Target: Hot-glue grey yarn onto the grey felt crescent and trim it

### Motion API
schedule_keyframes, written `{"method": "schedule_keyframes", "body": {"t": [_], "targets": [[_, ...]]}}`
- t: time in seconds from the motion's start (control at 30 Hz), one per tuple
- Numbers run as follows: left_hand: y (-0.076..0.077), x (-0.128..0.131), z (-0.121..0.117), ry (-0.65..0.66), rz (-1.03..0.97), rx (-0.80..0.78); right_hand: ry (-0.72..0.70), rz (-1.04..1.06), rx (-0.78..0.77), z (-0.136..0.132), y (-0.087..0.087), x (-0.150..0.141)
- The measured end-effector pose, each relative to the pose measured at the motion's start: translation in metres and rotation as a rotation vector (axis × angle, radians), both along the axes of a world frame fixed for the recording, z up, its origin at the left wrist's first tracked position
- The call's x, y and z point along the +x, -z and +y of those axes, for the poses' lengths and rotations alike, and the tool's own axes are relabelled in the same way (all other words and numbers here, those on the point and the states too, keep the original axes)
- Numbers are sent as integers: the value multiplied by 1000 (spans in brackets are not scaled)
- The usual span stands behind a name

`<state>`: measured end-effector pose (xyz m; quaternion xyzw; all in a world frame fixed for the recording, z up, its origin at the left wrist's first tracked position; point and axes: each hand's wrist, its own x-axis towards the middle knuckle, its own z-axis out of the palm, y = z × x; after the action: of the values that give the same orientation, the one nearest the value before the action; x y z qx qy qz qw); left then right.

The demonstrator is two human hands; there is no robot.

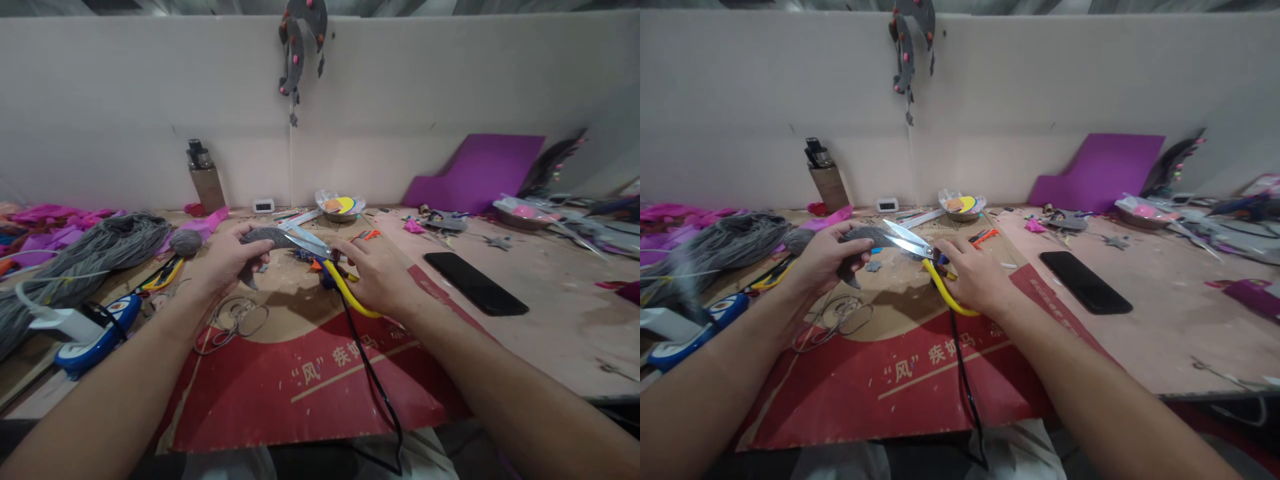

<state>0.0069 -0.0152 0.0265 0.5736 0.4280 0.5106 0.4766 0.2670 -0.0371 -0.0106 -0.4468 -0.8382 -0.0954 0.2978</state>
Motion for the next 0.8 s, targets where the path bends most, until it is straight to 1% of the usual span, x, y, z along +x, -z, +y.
{"method": "schedule_keyframes", "body": {"t": [0.13,0.33,0.47,0.67,0.8], "targets": [[2,-1,0,1,69,30,-15,-8,9,-1,1,0],[-1,1,-3,-6,107,46,-3,-24,22,-1,2,0],[0,0,-3,15,139,71,-5,-29,22,-1,3,-1],[2,-1,-2,8,144,84,13,-32,26,-1,5,-1],[1,-1,-2,30,133,94,3,-17,36,-2,4,-1]]}}
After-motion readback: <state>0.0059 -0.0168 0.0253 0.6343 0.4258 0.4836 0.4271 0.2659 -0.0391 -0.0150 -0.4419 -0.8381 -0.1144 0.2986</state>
